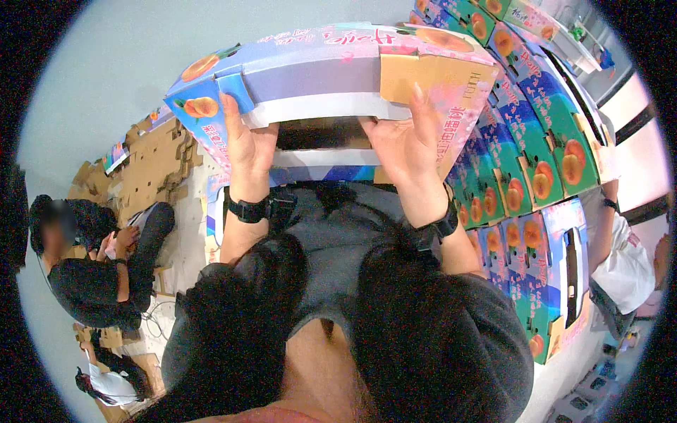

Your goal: Assemble cardboard boxes for shipping fruit.

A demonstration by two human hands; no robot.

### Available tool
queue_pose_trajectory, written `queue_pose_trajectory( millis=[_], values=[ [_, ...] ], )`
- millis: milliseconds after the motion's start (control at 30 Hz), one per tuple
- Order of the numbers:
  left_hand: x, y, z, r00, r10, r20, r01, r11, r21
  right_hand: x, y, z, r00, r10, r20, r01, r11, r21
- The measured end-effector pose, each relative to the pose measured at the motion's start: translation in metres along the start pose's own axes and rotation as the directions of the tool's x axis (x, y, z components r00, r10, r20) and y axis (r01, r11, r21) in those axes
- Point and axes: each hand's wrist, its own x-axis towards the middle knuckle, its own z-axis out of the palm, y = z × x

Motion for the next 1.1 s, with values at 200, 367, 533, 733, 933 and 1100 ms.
queue_pose_trajectory(
  millis=[200, 367, 533, 733, 933, 1100],
  values=[
    [-0.014, -0.001, -0.009, 1.000, 0.009, 0.019, -0.008, 0.999, -0.047, 0.008, 0.002, -0.010, 0.999, -0.017, 0.051, 0.016, 1.000, 0.016],
    [-0.015, -0.002, -0.012, 0.999, 0.016, 0.041, -0.014, 0.998, -0.058, 0.015, -0.001, -0.016, 0.982, 0.049, 0.184, -0.063, 0.996, 0.069],
    [-0.016, -0.004, -0.014, 1.000, 0.010, 0.017, -0.009, 0.997, -0.080, 0.014, -0.001, -0.012, 0.985, 0.035, 0.170, -0.036, 0.999, 0.004],
    [-0.020, -0.005, -0.019, 0.999, 0.000, 0.042, 0.003, 0.999, -0.052, 0.013, 0.000, -0.016, 0.999, -0.019, 0.049, 0.026, 0.991, -0.134],
    [-0.019, -0.007, -0.018, 0.998, -0.002, 0.062, 0.005, 0.999, -0.052, 0.013, 0.000, -0.018, 0.998, 0.000, 0.068, 0.007, 0.995, -0.102],
    [-0.018, 0.012, -0.003, 0.998, -0.026, 0.050, 0.032, 0.991, -0.131, 0.017, 0.000, -0.009, 0.998, 0.008, 0.063, -0.003, 0.996, -0.089]
  ],
)
